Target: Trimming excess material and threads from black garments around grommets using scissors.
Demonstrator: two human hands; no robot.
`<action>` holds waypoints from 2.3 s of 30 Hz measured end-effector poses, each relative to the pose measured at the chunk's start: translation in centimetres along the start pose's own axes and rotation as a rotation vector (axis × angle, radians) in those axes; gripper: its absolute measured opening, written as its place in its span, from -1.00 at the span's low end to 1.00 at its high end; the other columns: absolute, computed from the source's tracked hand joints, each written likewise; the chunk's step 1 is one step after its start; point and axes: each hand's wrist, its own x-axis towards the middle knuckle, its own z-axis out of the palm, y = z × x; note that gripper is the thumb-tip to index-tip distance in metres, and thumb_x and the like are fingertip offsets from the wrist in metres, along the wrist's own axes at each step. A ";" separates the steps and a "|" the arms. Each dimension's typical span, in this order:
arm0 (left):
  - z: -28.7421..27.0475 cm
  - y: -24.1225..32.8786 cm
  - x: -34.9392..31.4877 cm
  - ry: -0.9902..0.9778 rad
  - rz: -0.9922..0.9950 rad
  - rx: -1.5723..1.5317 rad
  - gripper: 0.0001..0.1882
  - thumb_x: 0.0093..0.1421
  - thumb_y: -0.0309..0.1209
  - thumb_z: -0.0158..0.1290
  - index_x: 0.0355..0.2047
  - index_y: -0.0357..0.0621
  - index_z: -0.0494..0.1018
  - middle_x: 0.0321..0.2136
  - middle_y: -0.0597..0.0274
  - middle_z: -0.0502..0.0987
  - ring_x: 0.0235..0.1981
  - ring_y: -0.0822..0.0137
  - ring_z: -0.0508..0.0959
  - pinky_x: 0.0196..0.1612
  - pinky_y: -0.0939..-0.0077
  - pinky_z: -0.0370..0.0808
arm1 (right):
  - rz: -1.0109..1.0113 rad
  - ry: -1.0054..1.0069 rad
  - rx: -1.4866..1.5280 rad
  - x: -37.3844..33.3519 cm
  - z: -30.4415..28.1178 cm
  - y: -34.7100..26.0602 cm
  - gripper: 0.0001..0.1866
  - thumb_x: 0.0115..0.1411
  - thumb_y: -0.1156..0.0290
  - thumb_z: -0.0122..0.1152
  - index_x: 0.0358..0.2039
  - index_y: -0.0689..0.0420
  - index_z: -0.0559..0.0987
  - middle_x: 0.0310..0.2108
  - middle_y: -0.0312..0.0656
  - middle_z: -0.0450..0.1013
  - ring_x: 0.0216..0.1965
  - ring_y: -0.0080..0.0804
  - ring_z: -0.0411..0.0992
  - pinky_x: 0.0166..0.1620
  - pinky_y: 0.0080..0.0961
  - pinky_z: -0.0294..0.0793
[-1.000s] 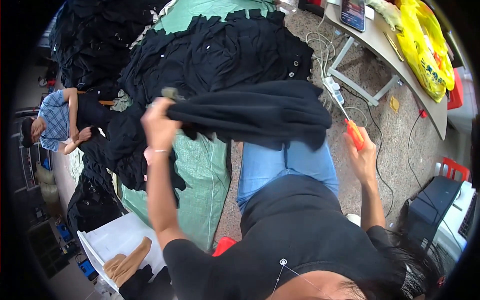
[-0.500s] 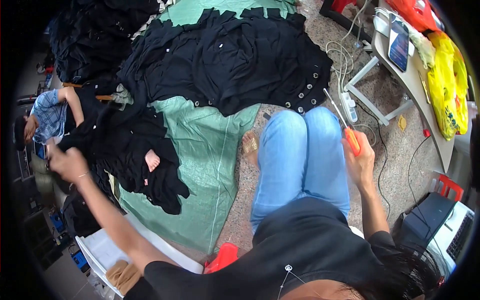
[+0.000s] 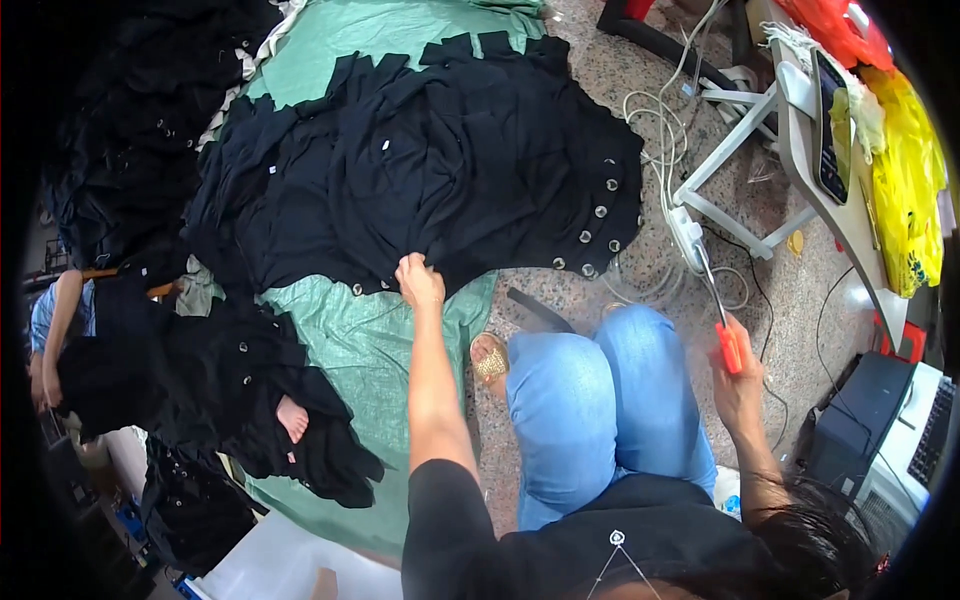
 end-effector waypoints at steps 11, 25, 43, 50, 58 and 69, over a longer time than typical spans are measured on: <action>-23.0 22.4 -7.7 -0.799 -0.190 -2.119 -0.52 0.46 -0.16 -0.22 0.16 -0.31 0.32 0.09 0.01 0.49 0.08 0.10 0.53 0.17 0.16 0.48 | -0.609 -0.101 0.704 5.5 8.0 -6.9 0.38 -0.38 0.07 0.65 0.40 0.16 0.00 0.32 -0.02 0.22 0.31 -0.26 0.25 0.31 -0.37 0.24; -34.4 25.3 -7.3 -0.528 0.154 -2.445 -0.58 0.44 -0.19 -0.19 -0.03 -0.31 0.47 -0.01 -0.01 0.56 0.05 0.06 0.53 0.20 0.06 0.40 | -0.843 0.689 0.457 13.7 -1.1 -12.8 -0.74 0.20 0.54 0.14 -0.09 0.06 0.53 -0.34 -0.09 0.59 -0.31 -0.19 0.62 -0.27 -0.32 0.56; -41.8 25.1 -19.9 -0.392 0.163 -2.302 -0.60 0.38 -0.05 -0.06 -0.21 -0.09 0.60 -0.14 0.17 0.65 -0.04 0.18 0.61 0.13 0.11 0.47 | -0.968 0.068 0.365 4.6 7.0 -15.5 -0.27 0.02 0.58 0.30 0.24 -0.02 0.33 -0.07 0.01 0.55 -0.09 -0.01 0.56 -0.04 -0.36 0.55; -40.8 18.3 -16.4 -0.205 0.223 -2.245 -0.64 0.41 -0.14 -0.08 -0.10 -0.15 0.53 -0.04 0.16 0.60 0.05 0.19 0.55 0.18 0.18 0.40 | -0.905 0.119 0.542 9.5 3.2 -13.3 -0.36 -0.10 0.83 -0.11 0.00 0.07 0.52 -0.16 -0.06 0.58 -0.01 -0.33 0.55 0.01 -0.52 0.44; -33.3 17.0 -30.7 -0.464 -0.592 -2.208 -0.65 0.43 -0.20 -0.14 -0.03 -0.22 0.45 -0.16 -0.03 0.62 -0.21 -0.03 0.66 -0.11 0.14 0.63 | -0.826 0.028 0.024 -0.3 -13.2 -0.3 -0.48 -0.13 0.79 0.01 -0.08 0.20 0.52 -0.25 -0.08 0.53 -0.25 -0.31 0.56 -0.11 -0.54 0.46; -18.1 8.7 -25.6 -0.742 -0.844 -1.117 -0.34 0.18 0.28 0.00 -0.18 -0.12 0.51 -0.41 0.30 0.58 -0.52 0.46 0.51 -0.43 0.49 0.47 | -0.146 -0.319 -0.045 -11.0 -10.2 9.0 -0.23 0.01 0.51 0.42 0.27 0.09 0.36 -0.19 -0.08 0.57 -0.21 -0.41 0.54 -0.07 -0.42 0.48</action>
